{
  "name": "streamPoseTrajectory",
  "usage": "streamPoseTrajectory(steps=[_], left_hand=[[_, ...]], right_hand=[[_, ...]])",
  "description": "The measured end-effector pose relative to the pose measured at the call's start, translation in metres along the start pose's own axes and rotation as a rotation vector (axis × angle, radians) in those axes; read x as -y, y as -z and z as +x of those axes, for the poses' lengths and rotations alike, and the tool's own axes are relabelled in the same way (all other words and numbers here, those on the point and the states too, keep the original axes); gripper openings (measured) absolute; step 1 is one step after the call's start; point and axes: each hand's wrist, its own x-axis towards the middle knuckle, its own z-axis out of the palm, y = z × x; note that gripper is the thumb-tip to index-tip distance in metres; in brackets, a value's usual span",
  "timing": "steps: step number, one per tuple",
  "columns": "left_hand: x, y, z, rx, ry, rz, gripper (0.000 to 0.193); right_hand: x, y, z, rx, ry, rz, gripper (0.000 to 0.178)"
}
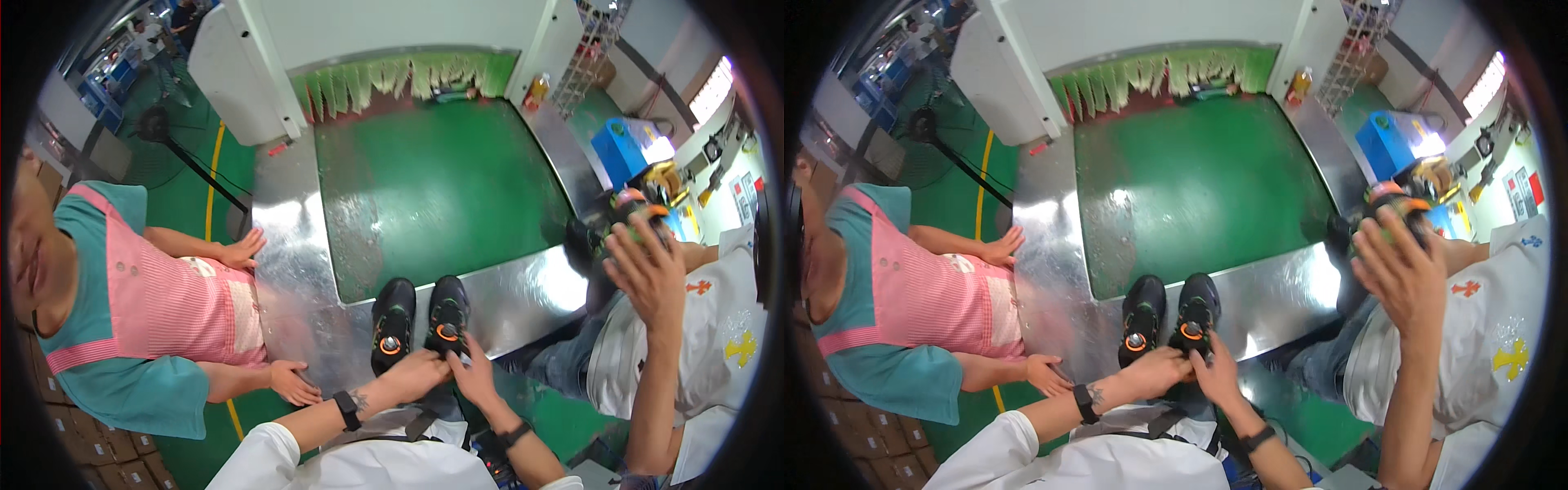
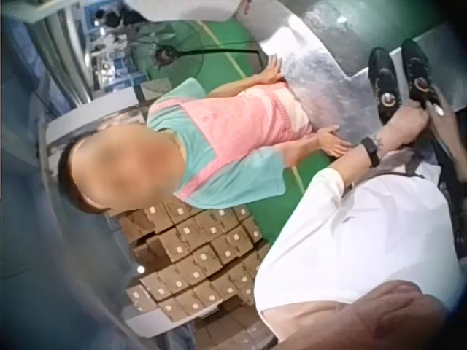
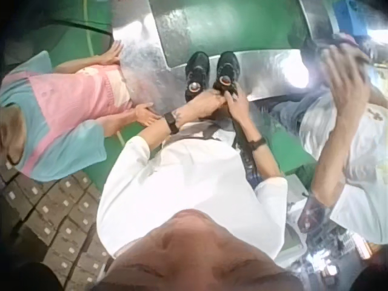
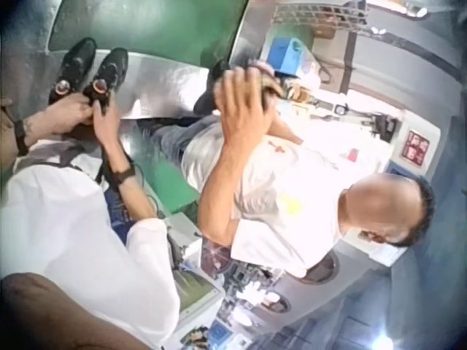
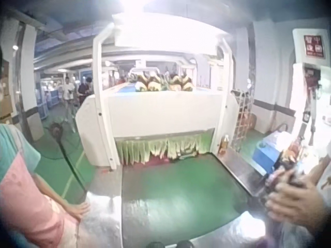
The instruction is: Inspecting and handling manufactured shoes on a conveyor belt in a factory setting.
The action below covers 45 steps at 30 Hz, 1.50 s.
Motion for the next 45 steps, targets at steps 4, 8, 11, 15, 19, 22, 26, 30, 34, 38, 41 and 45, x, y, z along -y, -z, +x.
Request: streamPoseTrajectory(steps=[4, 8, 11, 15, 19, 22, 26, 30, 34, 38, 41, 45], left_hand=[[-0.005, -0.018, -0.052, -0.125, 0.043, -0.237, 0.032], [-0.011, -0.013, -0.113, -0.324, 0.391, -0.243, 0.039], [0.002, -0.022, -0.124, -0.275, 0.372, -0.117, 0.05], [0.035, -0.042, -0.105, -0.084, 0.404, 0.036, 0.038], [0.034, -0.025, -0.105, -0.317, 0.337, -0.138, 0.025], [0.004, 0.015, -0.121, -0.408, 0.41, -0.402, 0.031], [-0.037, 0.076, -0.146, -0.398, 0.403, -0.296, 0.041], [-0.067, 0.112, -0.154, -0.484, 0.222, -0.467, 0.04], [-0.089, 0.14, -0.163, -0.476, 0.124, -0.403, 0.04], [-0.1, 0.154, -0.166, -0.494, 0.015, -0.348, 0.042], [-0.102, 0.157, -0.169, -0.499, -0.012, -0.47, 0.042], [-0.1, 0.155, -0.173, -0.502, 0.004, -0.555, 0.041]], right_hand=[[-0.03, -0.022, 0.0, -0.003, 0.169, -0.085, 0.068], [-0.028, -0.009, -0.029, -0.072, 0.02, -0.058, 0.066], [-0.019, -0.014, -0.042, -0.011, 0.385, -0.206, 0.057], [-0.001, -0.04, -0.025, 0.104, 0.143, -0.414, 0.054], [0.039, -0.011, -0.003, 0.291, -0.072, -0.389, 0.056], [0.088, 0.047, -0.001, 0.493, 0.072, -0.527, 0.057], [0.165, 0.096, -0.013, 0.721, 0.018, -0.366, 0.041], [0.215, 0.124, -0.033, 0.737, -0.006, -0.522, 0.039], [0.23, 0.137, -0.046, 0.759, 0.071, -0.464, 0.055], [0.233, 0.141, -0.046, 0.788, 0.2, -0.342, 0.051], [0.235, 0.138, -0.045, 0.822, 0.212, -0.318, 0.05], [0.243, 0.128, -0.042, 0.831, 0.229, -0.322, 0.049]])
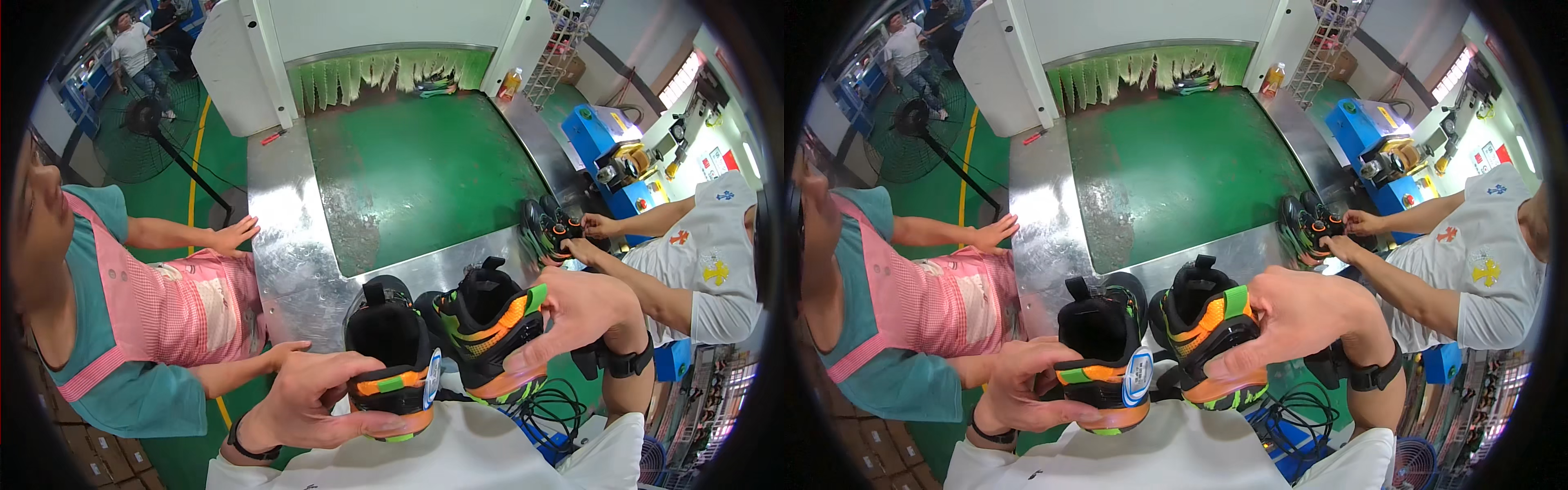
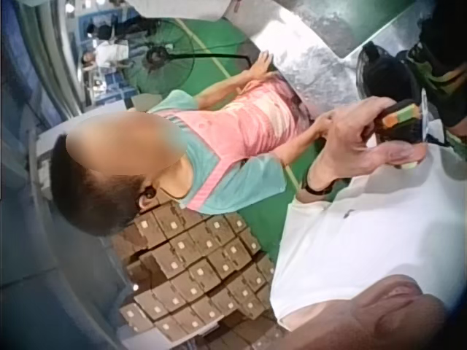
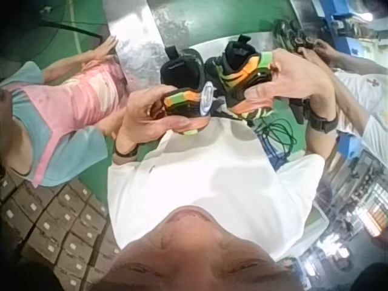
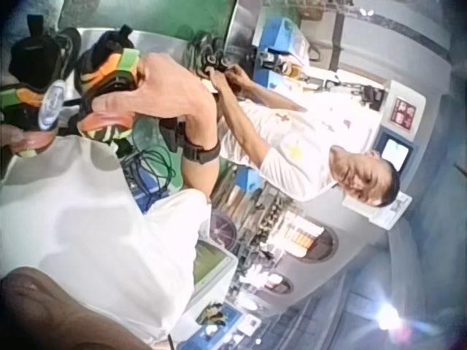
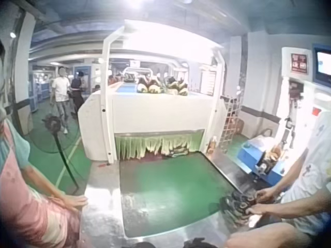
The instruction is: Inspecting and handling manufactured shoes on a conveyor belt in a factory setting.
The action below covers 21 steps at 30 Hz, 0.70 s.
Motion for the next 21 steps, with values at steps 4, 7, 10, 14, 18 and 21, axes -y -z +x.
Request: streamPoseTrajectory(steps=[4, 7, 10, 14, 18, 21], left_hand=[[0.005, -0.006, -0.006, -0.052, 0.061, 0.013, 0.039], [0.026, -0.018, -0.008, -0.215, 0.009, -0.211, 0.036], [0.073, -0.034, -0.006, -0.063, 0.219, 0.069, 0.031], [0.178, -0.066, -0.006, -0.065, 0.094, 0.24, 0.034], [0.246, -0.092, -0.037, 0.127, 0.137, 0.289, 0.036], [0.248, -0.103, -0.049, 0.228, 0.276, 0.304, 0.038]], right_hand=[[0.014, 0.003, 0.002, 0.036, -0.143, -0.093, 0.047], [0.007, -0.01, 0.013, -0.048, -0.11, -0.122, 0.05], [-0.034, -0.052, 0.051, -0.165, -0.104, -0.451, 0.063], [-0.13, -0.123, 0.117, -0.403, -0.224, -0.348, 0.052], [-0.191, -0.174, 0.139, -0.185, -0.314, -0.21, 0.047], [-0.191, -0.193, 0.133, -0.322, -0.37, 0.065, 0.066]])
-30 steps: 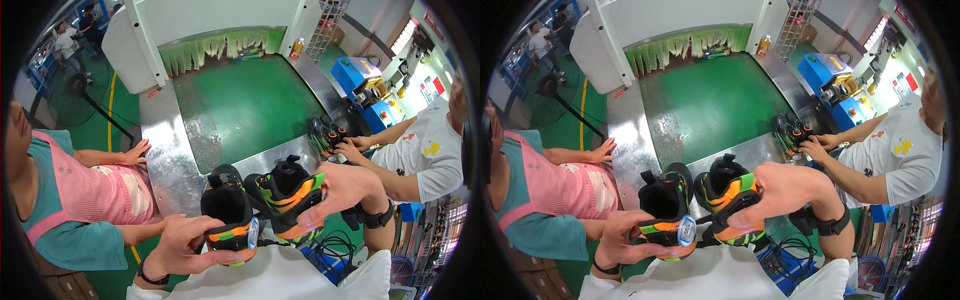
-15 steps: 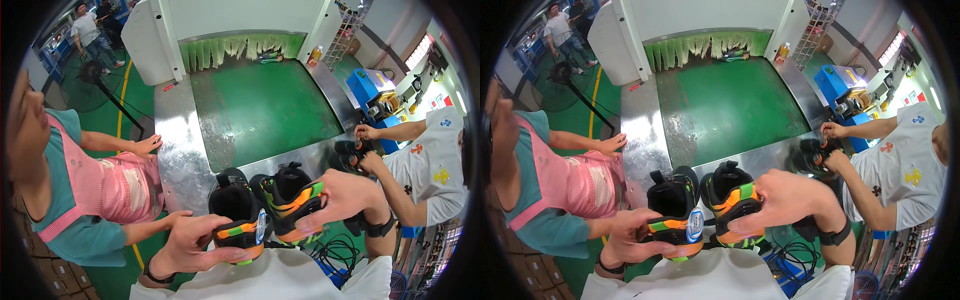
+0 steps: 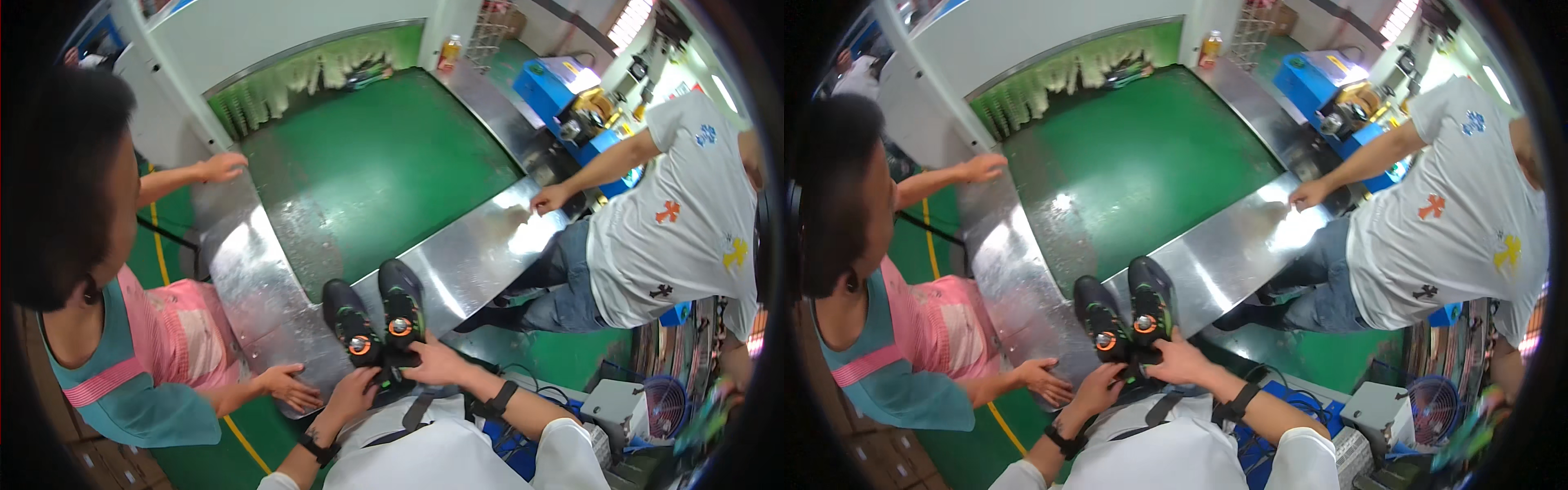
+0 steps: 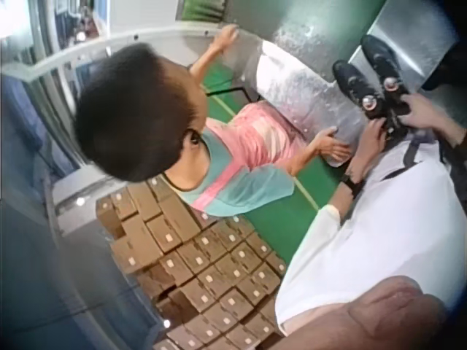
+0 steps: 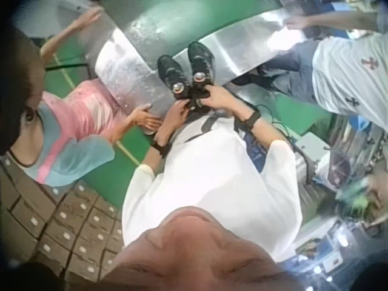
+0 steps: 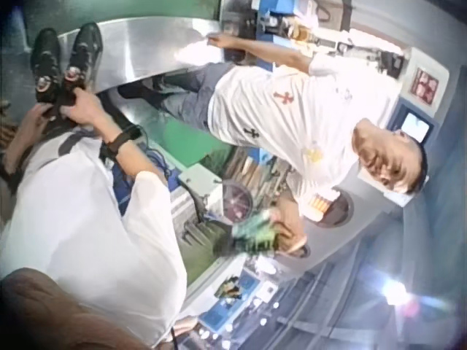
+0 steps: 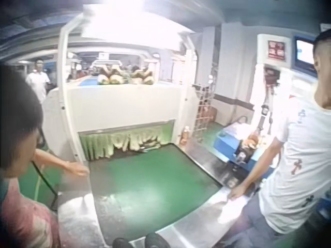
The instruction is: Inspecting and handling manufactured shoes on a conveyor belt in a factory setting.
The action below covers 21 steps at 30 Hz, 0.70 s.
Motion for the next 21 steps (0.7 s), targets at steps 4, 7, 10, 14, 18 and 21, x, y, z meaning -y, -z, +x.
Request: streamPoseTrajectory(steps=[4, 7, 10, 14, 18, 21], left_hand=[[-0.022, 0.008, 0.002, 0.082, 0.185, -0.144, 0.043], [-0.032, 0.012, 0.011, 0.119, 0.153, -0.014, 0.043], [-0.035, 0.016, 0.018, 0.209, 0.016, 0.035, 0.038], [-0.044, 0.042, 0.032, 0.294, -0.131, 0.052, 0.024], [-0.066, 0.07, 0.052, 0.571, -0.086, 0.125, 0.023], [-0.083, 0.084, 0.062, 0.717, -0.076, 0.199, 0.022]], right_hand=[[0.027, -0.027, -0.001, -0.463, -0.047, -0.133, 0.067], [0.03, -0.039, 0.011, -0.474, -0.147, -0.096, 0.043], [0.029, -0.045, 0.019, -0.505, -0.213, -0.04, 0.036], [0.043, -0.051, 0.028, -0.58, -0.346, -0.057, 0.039], [0.047, -0.06, 0.037, -0.607, -0.454, -0.001, 0.031], [0.038, -0.062, 0.02, -0.723, -0.415, 0.273, 0.025]])
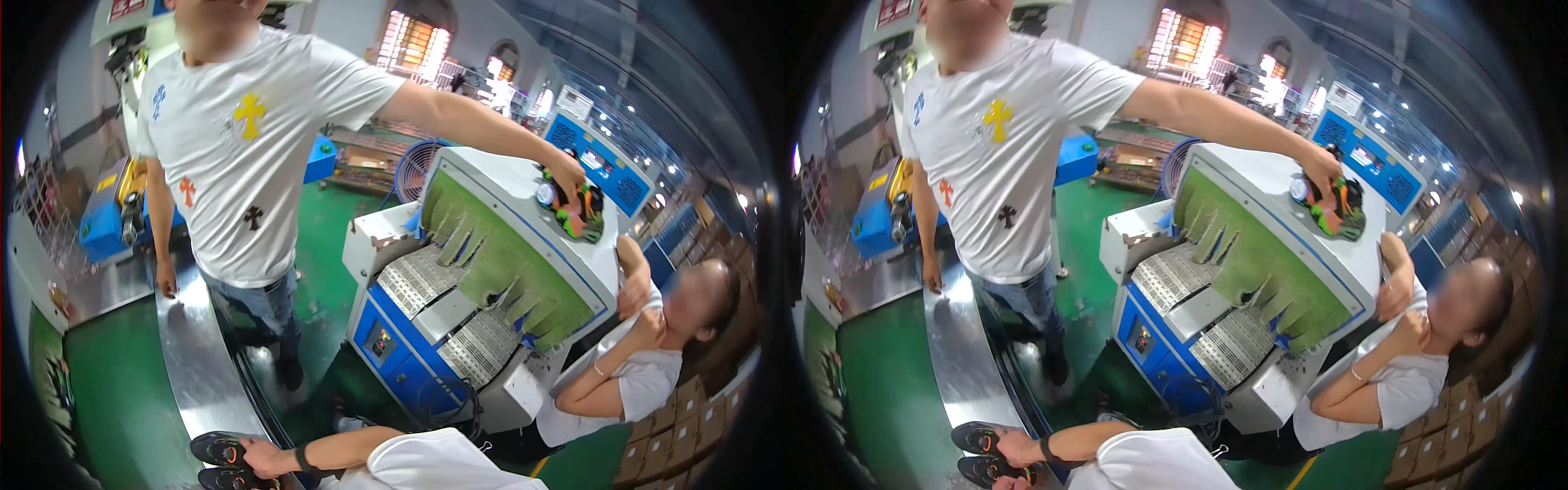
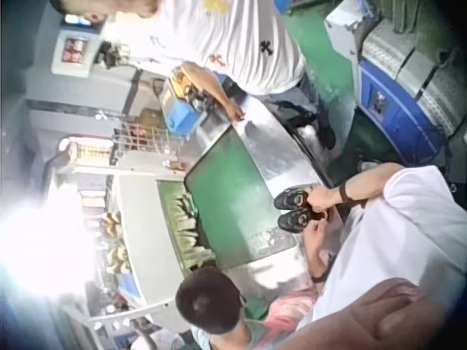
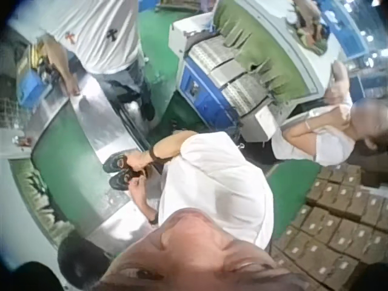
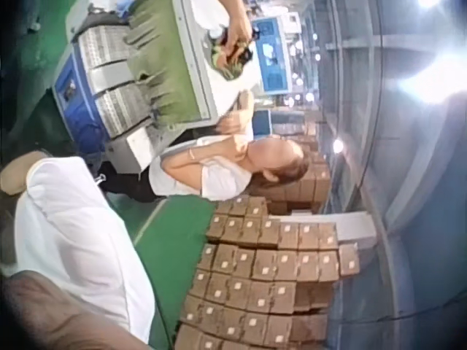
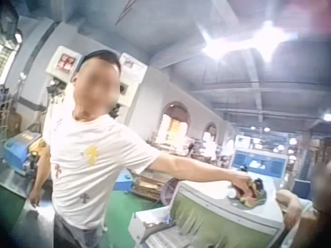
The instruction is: Inspecting and handling manufactured shoes on a conveyor belt in a factory setting.
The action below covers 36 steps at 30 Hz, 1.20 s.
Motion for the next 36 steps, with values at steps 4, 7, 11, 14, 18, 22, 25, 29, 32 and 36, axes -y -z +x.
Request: streamPoseTrajectory(steps=[4, 7, 11, 14, 18, 22, 25, 29, 32, 36], left_hand=[[-0.009, -0.006, -0.006, -0.39, -0.25, -0.375, 0.018], [-0.017, -0.017, 0.01, -0.497, -0.029, -0.463, 0.025], [-0.034, -0.025, 0.049, -0.35, -0.365, -0.629, 0.043], [-0.052, -0.024, 0.069, -0.112, -0.085, -1.326, 0.066], [-0.077, -0.018, 0.076, -0.06, -0.096, -1.38, 0.06], [-0.095, -0.023, 0.082, -0.034, -0.044, -1.295, 0.059], [-0.106, -0.025, 0.085, 0.054, -0.041, -1.233, 0.059], [-0.123, -0.029, 0.085, 0.428, -0.408, -1.271, 0.054], [-0.132, -0.037, 0.081, 0.453, -0.521, -1.12, 0.054], [-0.134, -0.049, 0.08, 0.45, -0.466, -1.138, 0.049]], right_hand=[[-0.032, 0.055, -0.04, 0.0, -0.157, 0.253, 0.03], [-0.047, 0.105, -0.075, -0.13, -0.162, 0.294, 0.039], [-0.047, 0.146, -0.104, -0.34, -0.134, 0.322, 0.033], [-0.039, 0.153, -0.117, -0.404, 0.106, 0.239, 0.028], [-0.039, 0.158, -0.133, -0.741, 0.229, 0.195, 0.031], [-0.051, 0.169, -0.149, -0.9, 0.29, 0.209, 0.03], [-0.061, 0.189, -0.17, -0.669, 0.073, 0.362, 0.031], [-0.068, 0.238, -0.219, -0.735, -0.028, 0.5, 0.029], [-0.069, 0.295, -0.266, -1.037, 0.021, 0.385, 0.024], [-0.067, 0.387, -0.342, -1.34, -0.164, 0.317, 0.021]])
